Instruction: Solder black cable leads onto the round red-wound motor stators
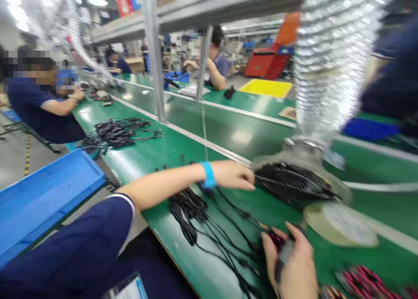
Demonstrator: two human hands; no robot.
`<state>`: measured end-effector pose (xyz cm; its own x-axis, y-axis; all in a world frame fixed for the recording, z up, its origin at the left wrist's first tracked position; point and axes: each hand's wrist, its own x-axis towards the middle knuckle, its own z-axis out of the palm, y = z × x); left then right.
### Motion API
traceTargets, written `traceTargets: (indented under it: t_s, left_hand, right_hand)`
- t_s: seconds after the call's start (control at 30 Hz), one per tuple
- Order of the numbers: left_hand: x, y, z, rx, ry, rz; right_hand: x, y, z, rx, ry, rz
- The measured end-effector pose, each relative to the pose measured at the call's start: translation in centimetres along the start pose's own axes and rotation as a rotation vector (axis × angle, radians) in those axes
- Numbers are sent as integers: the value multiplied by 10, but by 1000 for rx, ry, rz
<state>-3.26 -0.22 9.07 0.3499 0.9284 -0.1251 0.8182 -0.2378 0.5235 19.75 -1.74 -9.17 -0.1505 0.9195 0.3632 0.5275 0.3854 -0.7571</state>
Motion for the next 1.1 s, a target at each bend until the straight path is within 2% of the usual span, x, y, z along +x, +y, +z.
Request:
traceTargets:
  t_s: [0.03, 0.13, 0.23, 0.33, 0.43, 0.5, 0.6, 0.67, 0.73, 0.83, 0.97, 1.03, 1.1]
  left_hand:
    - [-7, -8, -6, 4, -11, -15]
    - [-24, -49, -16, 48, -62, -93]
    - [-40, -91, -14, 98, -134, -175]
    - [-55, -112, -8, 126, -113, -226]
    - [-57, -117, -5, 122, -31, -216]
    - [-50, -119, -6, 208, 16, -224]
    - [-35, -124, -8, 401, -29, -260]
    - [-27, -125, -12, 451, -86, -257]
    - [-23, -125, -18, 489, -84, -244]
    - [-25, -126, -34, 620, -5, -264]
    - [-33, -137, -52, 722, 147, -405]
    - [-36, -140, -53, 706, 212, -472]
    - [-36, -133, -43, 603, 234, -484]
  right_hand:
    - [-4, -4, -4, 0, 27, 13]
    - [-8, -16, -14, -38, -19, 44]
    - [-7, -27, -19, -96, -19, 92]
    - [-9, -37, -22, -135, -31, 123]
    - [-10, -44, -25, -167, -43, 153]
    - [-10, -47, -27, -194, -41, 163]
    - [-10, -50, -29, -230, -49, 201]
    - [-11, -49, -29, -232, -66, 249]
    - [-11, -47, -27, -212, -61, 285]
    - [-12, -44, -22, -42, -24, 254]
    - [-13, -48, -19, 212, 20, 165]
    - [-13, -53, -21, 227, 71, 134]
    - [-12, -59, -24, 241, 136, 110]
